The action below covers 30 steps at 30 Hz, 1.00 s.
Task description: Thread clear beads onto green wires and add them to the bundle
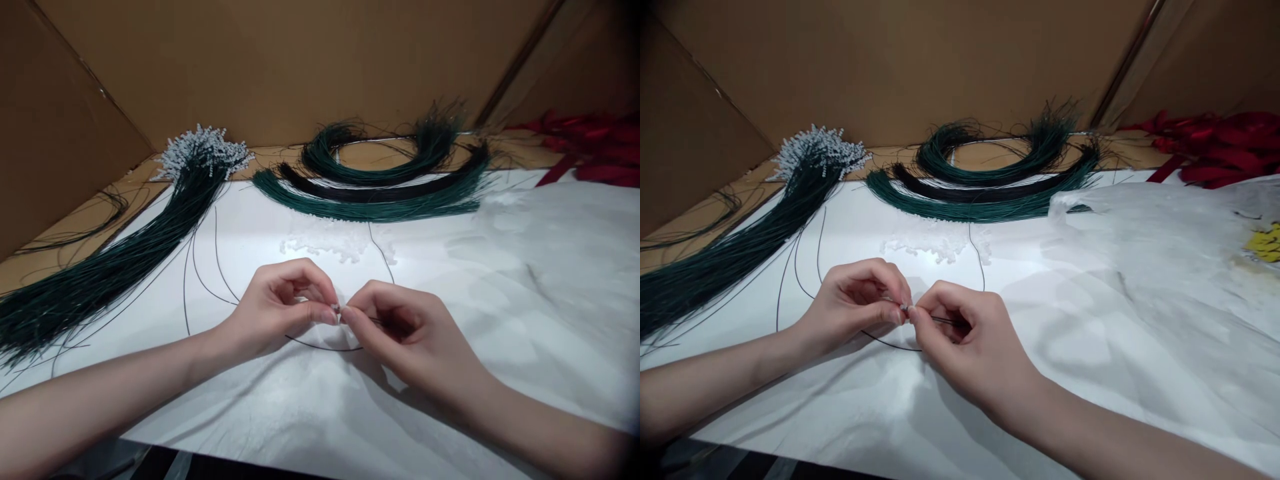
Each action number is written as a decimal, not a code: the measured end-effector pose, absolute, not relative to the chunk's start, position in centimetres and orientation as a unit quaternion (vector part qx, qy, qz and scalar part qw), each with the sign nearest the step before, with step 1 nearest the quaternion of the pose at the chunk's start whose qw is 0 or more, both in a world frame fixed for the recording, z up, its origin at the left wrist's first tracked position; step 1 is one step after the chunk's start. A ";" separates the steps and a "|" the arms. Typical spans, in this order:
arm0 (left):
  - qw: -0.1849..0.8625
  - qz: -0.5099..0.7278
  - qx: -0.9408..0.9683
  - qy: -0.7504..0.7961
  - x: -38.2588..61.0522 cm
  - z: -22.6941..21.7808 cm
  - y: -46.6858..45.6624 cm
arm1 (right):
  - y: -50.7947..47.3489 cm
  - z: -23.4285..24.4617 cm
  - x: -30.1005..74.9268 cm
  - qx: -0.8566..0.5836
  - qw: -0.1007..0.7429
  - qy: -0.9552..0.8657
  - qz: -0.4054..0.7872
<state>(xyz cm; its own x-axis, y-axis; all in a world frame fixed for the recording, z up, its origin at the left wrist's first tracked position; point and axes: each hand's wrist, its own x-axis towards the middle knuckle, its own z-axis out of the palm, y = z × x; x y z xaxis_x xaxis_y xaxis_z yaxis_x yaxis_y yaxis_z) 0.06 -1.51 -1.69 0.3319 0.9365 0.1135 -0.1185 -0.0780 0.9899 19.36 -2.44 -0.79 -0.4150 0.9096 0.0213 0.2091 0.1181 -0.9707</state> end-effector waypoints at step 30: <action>0.560 0.455 0.600 0.345 0.1 -1.5 -1.5 | -2.9 -1.0 19.3 -0.410 0.364 -0.716 0.432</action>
